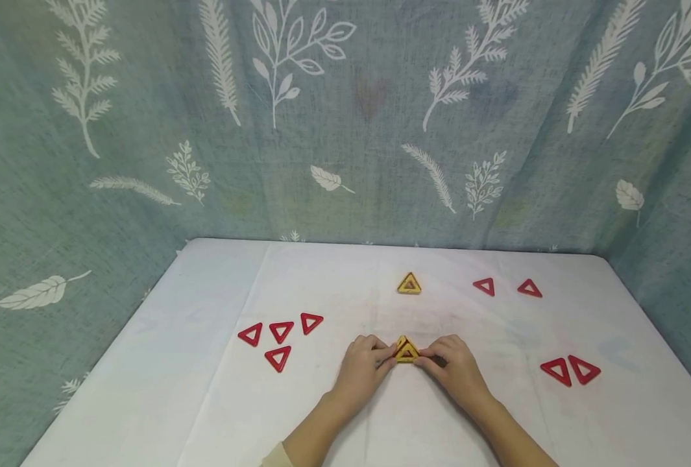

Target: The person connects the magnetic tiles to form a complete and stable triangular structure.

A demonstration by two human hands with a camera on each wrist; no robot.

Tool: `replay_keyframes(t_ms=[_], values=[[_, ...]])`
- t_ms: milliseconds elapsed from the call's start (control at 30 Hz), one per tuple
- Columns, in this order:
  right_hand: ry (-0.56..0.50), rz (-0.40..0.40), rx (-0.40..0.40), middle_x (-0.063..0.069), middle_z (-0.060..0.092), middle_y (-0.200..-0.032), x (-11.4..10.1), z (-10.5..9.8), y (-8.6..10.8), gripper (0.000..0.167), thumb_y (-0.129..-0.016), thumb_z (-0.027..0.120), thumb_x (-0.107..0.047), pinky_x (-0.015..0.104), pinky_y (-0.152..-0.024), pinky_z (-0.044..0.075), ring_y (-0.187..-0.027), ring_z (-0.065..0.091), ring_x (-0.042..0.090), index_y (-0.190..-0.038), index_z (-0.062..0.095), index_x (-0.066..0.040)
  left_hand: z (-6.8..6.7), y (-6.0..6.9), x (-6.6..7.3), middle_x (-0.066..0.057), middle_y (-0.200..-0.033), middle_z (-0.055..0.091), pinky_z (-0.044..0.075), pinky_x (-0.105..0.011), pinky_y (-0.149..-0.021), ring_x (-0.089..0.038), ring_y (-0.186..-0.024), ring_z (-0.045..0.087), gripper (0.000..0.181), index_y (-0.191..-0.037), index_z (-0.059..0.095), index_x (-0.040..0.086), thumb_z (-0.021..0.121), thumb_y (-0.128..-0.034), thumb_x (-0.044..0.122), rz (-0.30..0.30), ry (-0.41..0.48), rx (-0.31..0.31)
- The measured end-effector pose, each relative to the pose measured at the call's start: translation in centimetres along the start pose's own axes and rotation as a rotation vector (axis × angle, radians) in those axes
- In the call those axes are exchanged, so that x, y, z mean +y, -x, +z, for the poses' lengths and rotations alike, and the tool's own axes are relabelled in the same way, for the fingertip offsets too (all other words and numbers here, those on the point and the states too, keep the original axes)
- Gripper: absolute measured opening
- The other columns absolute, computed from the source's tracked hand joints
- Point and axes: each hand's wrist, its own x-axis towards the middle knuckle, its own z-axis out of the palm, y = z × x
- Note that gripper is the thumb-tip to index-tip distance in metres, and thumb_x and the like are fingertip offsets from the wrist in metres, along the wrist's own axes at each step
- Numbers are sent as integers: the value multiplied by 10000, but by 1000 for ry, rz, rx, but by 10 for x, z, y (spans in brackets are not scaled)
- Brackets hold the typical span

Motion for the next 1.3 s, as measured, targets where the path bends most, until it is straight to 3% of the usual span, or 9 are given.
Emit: replay_keyframes(t_ms=[167, 300, 633, 1000, 1300], values=[[23, 13, 10, -88, 626, -715, -1, 1, -2, 222, -585, 867, -83, 190, -682, 414, -734, 521, 84, -746, 716, -107, 3, -1, 0, 64, -840, 599, 389, -247, -693, -101, -764, 507, 234, -1013, 750, 137, 738, -799, 231, -32, -52, 65], [40, 45, 20, -69, 642, -715, -1, 2, -4, 221, -590, 865, -80, 219, -678, 418, -734, 522, 92, -753, 718, -99, 6, -5, -3, 63, -809, 598, 375, -253, -680, -105, -733, 500, 220, -971, 762, 141, 743, -792, 268, -23, -78, 96], [46, 106, 29, -38, 643, -712, 3, 6, -14, 198, -608, 853, -70, 264, -655, 400, -709, 511, 120, -756, 722, -85, 17, -22, -16, 79, -821, 615, 338, -279, -724, -97, -752, 507, 247, -958, 762, 170, 743, -774, 334, -72, -33, 74], [19, 308, -79, -12, 658, -754, 13, 8, -30, 135, -703, 815, -113, 300, -686, 409, -767, 524, 153, -805, 732, -78, 21, -43, -20, 36, -868, 614, 334, -298, -773, -116, -802, 487, 280, -1022, 737, 114, 700, -821, 306, -147, 63, 4], [30, 406, -135, 26, 668, -782, 26, 10, -46, 144, -747, 794, -152, 335, -704, 385, -774, 509, 172, -846, 740, -61, 26, -63, -24, 30, -884, 614, 327, -278, -746, -113, -783, 468, 288, -1034, 730, 130, 678, -835, 332, -185, 43, -14]])
